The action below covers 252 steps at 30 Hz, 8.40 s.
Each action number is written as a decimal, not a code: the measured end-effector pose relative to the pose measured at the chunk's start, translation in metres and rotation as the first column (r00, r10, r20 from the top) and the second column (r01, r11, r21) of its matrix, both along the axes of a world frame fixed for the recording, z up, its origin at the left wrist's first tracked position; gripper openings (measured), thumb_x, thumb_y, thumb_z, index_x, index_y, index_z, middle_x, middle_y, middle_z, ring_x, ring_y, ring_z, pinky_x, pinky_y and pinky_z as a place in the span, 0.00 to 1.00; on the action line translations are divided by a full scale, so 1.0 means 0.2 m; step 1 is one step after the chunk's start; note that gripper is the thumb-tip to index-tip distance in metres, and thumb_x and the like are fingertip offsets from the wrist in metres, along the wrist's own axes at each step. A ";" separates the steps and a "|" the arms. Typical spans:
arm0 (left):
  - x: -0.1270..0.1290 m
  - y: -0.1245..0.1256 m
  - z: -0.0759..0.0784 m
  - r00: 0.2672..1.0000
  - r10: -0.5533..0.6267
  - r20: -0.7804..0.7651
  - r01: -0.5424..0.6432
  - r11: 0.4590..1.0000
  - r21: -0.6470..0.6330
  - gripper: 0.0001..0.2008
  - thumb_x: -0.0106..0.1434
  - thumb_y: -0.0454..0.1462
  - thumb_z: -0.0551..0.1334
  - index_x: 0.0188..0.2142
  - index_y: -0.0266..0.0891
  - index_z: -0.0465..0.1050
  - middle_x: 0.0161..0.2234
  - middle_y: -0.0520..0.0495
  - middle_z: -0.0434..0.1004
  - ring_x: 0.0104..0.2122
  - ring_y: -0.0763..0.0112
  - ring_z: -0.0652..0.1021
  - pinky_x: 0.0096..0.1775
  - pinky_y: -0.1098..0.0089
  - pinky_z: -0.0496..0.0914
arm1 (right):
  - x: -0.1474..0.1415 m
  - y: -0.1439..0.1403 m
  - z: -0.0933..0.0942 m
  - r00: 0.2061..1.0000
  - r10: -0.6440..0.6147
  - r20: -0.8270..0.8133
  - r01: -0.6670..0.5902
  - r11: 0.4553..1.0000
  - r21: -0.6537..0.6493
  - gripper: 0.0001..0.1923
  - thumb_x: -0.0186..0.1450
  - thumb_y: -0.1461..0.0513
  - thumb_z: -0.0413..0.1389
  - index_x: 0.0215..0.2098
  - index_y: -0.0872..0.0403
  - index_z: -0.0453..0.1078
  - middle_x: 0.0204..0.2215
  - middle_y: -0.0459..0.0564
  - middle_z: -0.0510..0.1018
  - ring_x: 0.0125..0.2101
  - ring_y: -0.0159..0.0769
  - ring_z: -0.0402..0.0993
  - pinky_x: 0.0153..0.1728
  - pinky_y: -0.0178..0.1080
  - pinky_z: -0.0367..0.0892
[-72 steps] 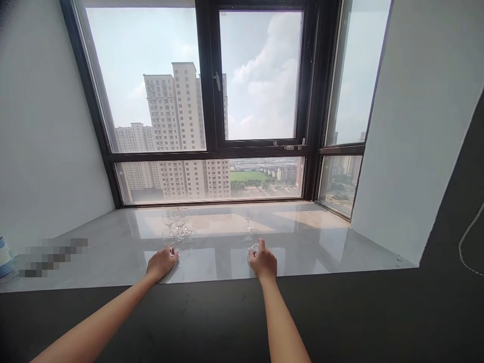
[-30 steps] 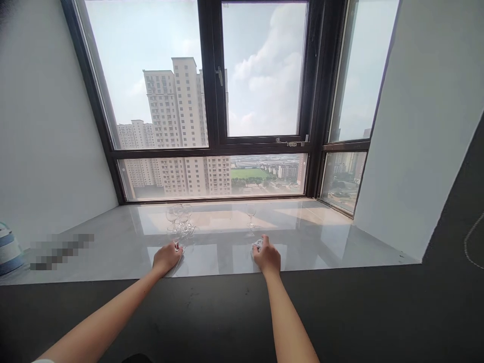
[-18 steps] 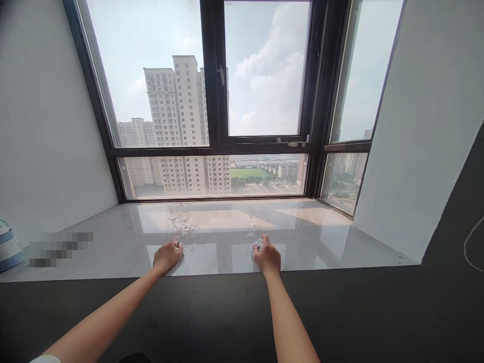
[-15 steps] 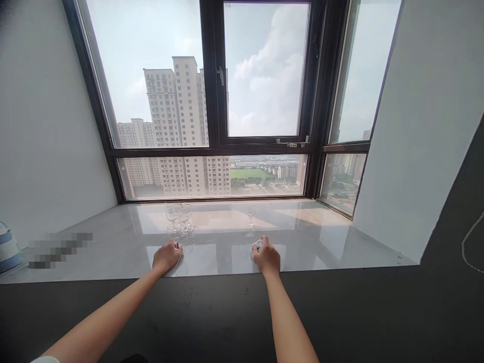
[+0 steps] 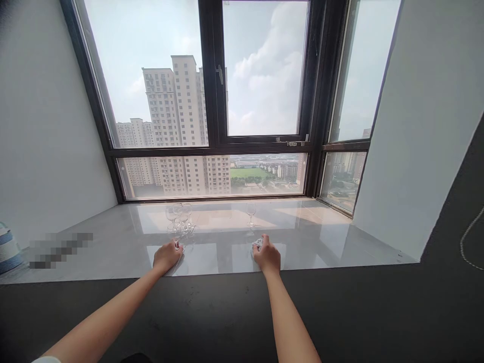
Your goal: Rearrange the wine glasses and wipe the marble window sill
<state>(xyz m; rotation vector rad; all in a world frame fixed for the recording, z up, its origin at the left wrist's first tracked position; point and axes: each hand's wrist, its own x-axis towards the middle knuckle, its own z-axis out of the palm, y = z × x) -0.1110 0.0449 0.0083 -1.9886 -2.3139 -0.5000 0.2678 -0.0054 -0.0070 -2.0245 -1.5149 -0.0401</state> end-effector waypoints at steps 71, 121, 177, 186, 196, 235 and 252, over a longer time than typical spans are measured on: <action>0.15 -0.04 0.01 0.984 -0.180 -0.014 0.178 0.982 -0.063 0.15 0.67 0.45 0.52 0.40 0.39 0.72 0.40 0.40 0.80 0.42 0.59 0.79 0.38 0.67 0.66 | 0.01 0.03 -0.03 1.000 0.028 -0.008 -0.027 0.999 0.041 0.22 0.68 0.54 0.48 0.58 0.53 0.59 0.40 0.55 0.78 0.39 0.42 0.75 0.32 0.36 0.59; 0.53 -0.28 0.01 0.944 -0.330 -0.009 0.329 0.943 -0.054 0.19 0.68 0.42 0.48 0.36 0.37 0.76 0.37 0.38 0.80 0.38 0.59 0.79 0.39 0.66 0.64 | -0.93 0.07 0.64 0.766 0.605 0.217 -0.545 0.790 -0.281 0.35 0.69 0.43 0.33 0.54 0.58 0.67 0.44 0.62 0.78 0.46 0.49 0.75 0.42 0.46 0.67; 0.50 -0.24 -0.04 0.919 -0.392 0.034 0.392 0.920 0.020 0.13 0.64 0.36 0.52 0.37 0.38 0.76 0.37 0.39 0.80 0.37 0.58 0.79 0.35 0.67 0.62 | -0.92 0.11 0.33 0.831 0.555 0.028 -0.484 0.699 0.526 0.33 0.65 0.41 0.51 0.56 0.57 0.61 0.23 0.47 0.76 0.25 0.37 0.74 0.27 0.32 0.59; 0.48 -0.18 -0.09 0.925 -0.339 0.174 0.332 0.941 0.069 0.13 0.66 0.41 0.52 0.35 0.39 0.73 0.32 0.42 0.79 0.33 0.62 0.77 0.33 0.69 0.58 | -0.85 0.15 0.37 0.830 0.526 -0.184 -0.243 0.639 0.730 0.32 0.67 0.42 0.49 0.57 0.58 0.59 0.25 0.48 0.76 0.24 0.36 0.72 0.26 0.32 0.61; 0.41 -0.01 -0.13 0.753 -0.337 0.565 0.249 0.941 0.230 0.16 0.64 0.39 0.53 0.20 0.39 0.61 0.22 0.50 0.69 0.26 0.71 0.69 0.30 0.71 0.56 | -0.85 0.13 0.01 0.849 0.443 -0.288 -0.391 0.894 0.220 0.32 0.70 0.47 0.43 0.63 0.60 0.53 0.39 0.60 0.80 0.40 0.48 0.78 0.35 0.38 0.64; 0.42 -0.06 -0.11 0.835 -0.313 0.452 0.265 0.950 0.167 0.13 0.66 0.41 0.54 0.26 0.40 0.63 0.25 0.50 0.72 0.27 0.71 0.71 0.31 0.72 0.57 | -0.07 0.10 0.02 0.961 0.255 0.102 -0.243 0.963 -0.119 0.34 0.67 0.50 0.46 0.68 0.53 0.48 0.41 0.57 0.77 0.43 0.46 0.73 0.43 0.42 0.60; 0.44 -0.07 -0.08 0.865 -0.289 0.411 0.260 0.957 0.125 0.11 0.66 0.40 0.54 0.29 0.40 0.66 0.27 0.48 0.75 0.30 0.67 0.75 0.32 0.72 0.58 | 0.13 0.10 -0.05 0.996 -0.057 0.064 0.058 0.998 -0.017 0.30 0.63 0.64 0.47 0.63 0.58 0.58 0.42 0.62 0.77 0.43 0.46 0.74 0.44 0.44 0.61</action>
